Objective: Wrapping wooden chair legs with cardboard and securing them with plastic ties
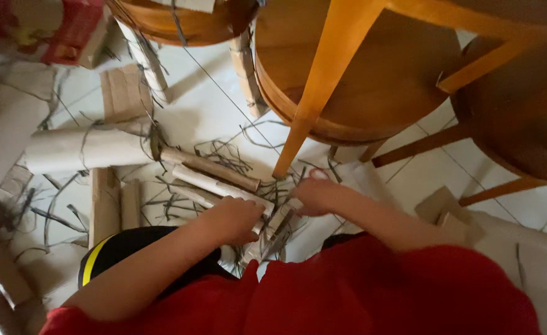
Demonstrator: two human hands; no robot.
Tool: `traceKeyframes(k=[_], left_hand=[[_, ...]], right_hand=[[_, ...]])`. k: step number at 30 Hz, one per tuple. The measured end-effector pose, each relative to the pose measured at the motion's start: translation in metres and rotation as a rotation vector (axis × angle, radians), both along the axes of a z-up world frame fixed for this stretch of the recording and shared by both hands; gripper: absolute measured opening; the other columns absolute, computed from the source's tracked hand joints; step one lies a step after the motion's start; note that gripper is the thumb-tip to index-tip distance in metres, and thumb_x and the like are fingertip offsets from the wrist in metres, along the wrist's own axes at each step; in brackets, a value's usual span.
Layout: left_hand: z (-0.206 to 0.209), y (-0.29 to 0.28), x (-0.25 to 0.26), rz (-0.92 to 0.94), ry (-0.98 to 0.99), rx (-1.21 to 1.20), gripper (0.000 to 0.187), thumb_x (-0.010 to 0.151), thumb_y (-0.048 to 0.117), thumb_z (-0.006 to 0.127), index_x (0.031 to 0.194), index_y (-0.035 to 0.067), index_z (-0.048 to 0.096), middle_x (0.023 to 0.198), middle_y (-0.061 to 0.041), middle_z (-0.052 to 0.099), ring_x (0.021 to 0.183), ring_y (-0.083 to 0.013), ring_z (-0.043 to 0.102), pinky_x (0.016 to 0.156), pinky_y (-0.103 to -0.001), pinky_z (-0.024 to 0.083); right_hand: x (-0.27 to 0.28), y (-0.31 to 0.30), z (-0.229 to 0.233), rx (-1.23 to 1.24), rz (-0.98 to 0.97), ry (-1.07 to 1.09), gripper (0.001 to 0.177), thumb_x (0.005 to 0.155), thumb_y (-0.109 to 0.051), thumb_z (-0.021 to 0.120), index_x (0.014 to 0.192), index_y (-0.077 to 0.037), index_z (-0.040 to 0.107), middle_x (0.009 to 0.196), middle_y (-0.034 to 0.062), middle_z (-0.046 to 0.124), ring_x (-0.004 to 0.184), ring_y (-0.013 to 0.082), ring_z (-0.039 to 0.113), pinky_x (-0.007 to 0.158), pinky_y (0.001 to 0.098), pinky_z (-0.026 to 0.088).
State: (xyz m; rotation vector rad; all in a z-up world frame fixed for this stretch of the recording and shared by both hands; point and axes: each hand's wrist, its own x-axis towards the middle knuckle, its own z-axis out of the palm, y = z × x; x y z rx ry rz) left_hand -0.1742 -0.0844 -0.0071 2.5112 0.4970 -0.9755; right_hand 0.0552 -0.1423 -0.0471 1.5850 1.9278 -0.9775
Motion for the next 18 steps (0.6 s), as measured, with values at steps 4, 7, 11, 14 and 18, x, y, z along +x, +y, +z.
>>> traceKeyframes(k=[4, 7, 11, 14, 18], left_hand=[[0.012, -0.019, -0.015, -0.040, -0.083, 0.077, 0.049, 0.083, 0.037, 0.080, 0.120, 0.008, 0.067, 0.104, -0.015, 0.074, 0.098, -0.0382, 0.074, 0.084, -0.057, 0.057], [0.021, -0.037, -0.016, -0.109, -0.247, 0.188, 0.023, 0.081, 0.023, 0.074, 0.098, 0.008, 0.071, 0.086, -0.015, 0.073, 0.078, -0.0360, 0.071, 0.075, -0.060, 0.053], [-0.016, -0.057, -0.030, -0.188, -0.718, 0.036, 0.014, 0.088, 0.015, 0.061, 0.095, 0.004, 0.068, 0.083, -0.021, 0.067, 0.067, -0.0374, 0.061, 0.055, -0.052, 0.048], [-0.031, -0.072, -0.024, -0.162, -0.319, -0.169, 0.025, 0.088, 0.017, 0.060, 0.080, -0.004, 0.073, 0.075, -0.029, 0.066, 0.059, -0.0413, 0.052, 0.058, -0.058, 0.035], [-0.048, -0.077, -0.016, -0.102, -0.182, -0.204, 0.031, 0.095, 0.023, 0.057, 0.091, -0.001, 0.076, 0.091, -0.024, 0.073, 0.077, -0.0405, 0.061, 0.078, -0.055, 0.035]], right_hand=[[-0.029, 0.032, 0.006, 0.128, 0.169, 0.017, 0.036, 0.094, -0.035, 0.062, 0.119, -0.011, 0.071, 0.110, 0.0161, 0.075, 0.104, 0.0351, 0.072, 0.100, 0.0537, 0.049], [-0.057, 0.069, -0.023, 0.248, 0.162, 0.214, 0.027, 0.096, -0.030, 0.064, 0.109, -0.007, 0.066, 0.100, 0.0136, 0.072, 0.090, 0.0313, 0.070, 0.082, 0.0466, 0.054], [-0.085, 0.088, -0.181, 0.260, -0.129, 0.419, 0.032, 0.091, -0.043, 0.057, 0.107, -0.016, 0.053, 0.081, 0.0092, 0.063, 0.066, 0.0312, 0.060, 0.060, 0.0491, 0.049], [-0.105, 0.069, -0.078, 0.105, 0.247, 0.118, 0.014, 0.078, -0.008, 0.063, 0.069, 0.004, 0.065, 0.068, 0.0146, 0.065, 0.054, 0.0332, 0.053, 0.053, 0.0453, 0.047], [-0.094, 0.079, -0.143, 0.032, 0.252, 0.188, 0.020, 0.080, -0.011, 0.062, 0.066, 0.002, 0.062, 0.067, 0.0125, 0.065, 0.055, 0.0324, 0.052, 0.053, 0.0459, 0.047]])
